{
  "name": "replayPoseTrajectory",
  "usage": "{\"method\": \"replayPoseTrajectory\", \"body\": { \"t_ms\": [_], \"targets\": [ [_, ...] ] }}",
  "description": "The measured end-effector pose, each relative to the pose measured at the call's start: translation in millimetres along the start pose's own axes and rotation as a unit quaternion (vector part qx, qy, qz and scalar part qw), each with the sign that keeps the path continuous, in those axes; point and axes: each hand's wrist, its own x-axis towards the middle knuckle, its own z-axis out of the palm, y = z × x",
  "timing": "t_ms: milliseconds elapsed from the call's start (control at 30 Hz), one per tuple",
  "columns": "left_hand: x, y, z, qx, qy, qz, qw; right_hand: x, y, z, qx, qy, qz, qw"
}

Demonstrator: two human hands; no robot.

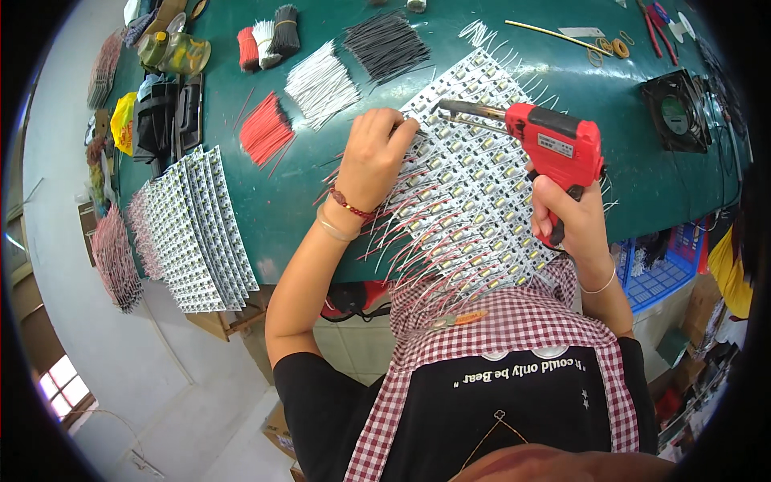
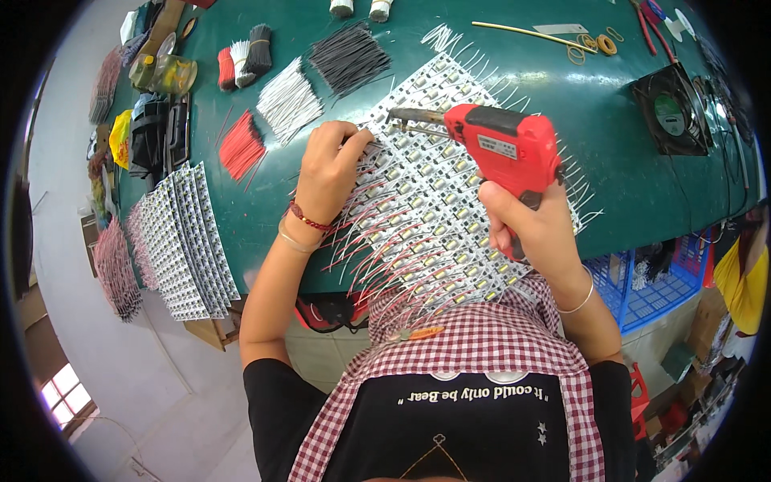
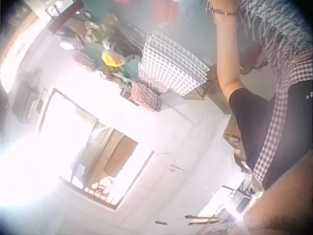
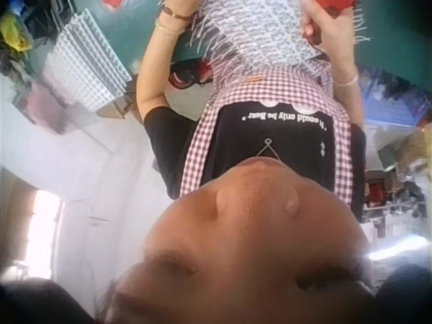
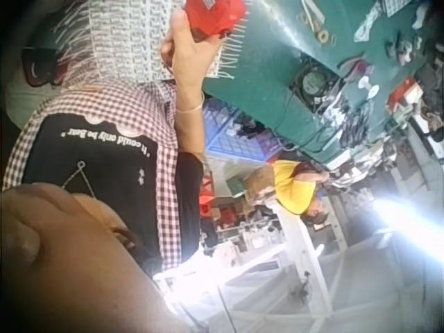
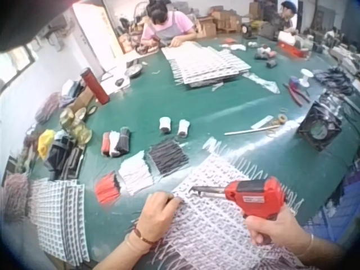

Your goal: The person uses a red soldering iron to attach red and white wires to a large LED panel on a green workbench. They repeatedly pick up wires, position them on the board, and apply the soldering iron to secure the connections.

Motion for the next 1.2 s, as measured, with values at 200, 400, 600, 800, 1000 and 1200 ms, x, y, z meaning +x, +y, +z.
{"method": "replayPoseTrajectory", "body": {
  "t_ms": [200,400,600,800,1000,1200],
  "targets": [
    [1.8,-8.0,0.5,-0.022,-0.01,-0.001,1.0,-0.5,4.9,3.4,-0.027,0.013,0.023,0.999],
    [3.6,-16.6,0.3,-0.078,0.001,0.0,0.997,-0.5,5.0,3.7,-0.032,0.015,0.028,0.999],
    [5.3,-16.6,-0.2,-0.057,-0.027,0.015,0.998,0.7,6.7,6.7,-0.054,0.02,0.028,0.998],
    [6.2,-17.3,0.9,-0.062,-0.023,0.015,0.998,1.7,6.1,8.3,-0.068,0.017,0.038,0.997],
    [5.2,-18.1,0.6,-0.065,-0.022,0.02,0.997,1.0,7.0,12.1,-0.092,0.022,0.037,0.995],
    [6.0,-19.2,0.0,-0.066,-0.027,0.024,0.997,-4.6,3.6,11.7,-0.079,0.04,0.035,0.995]
  ]
}}
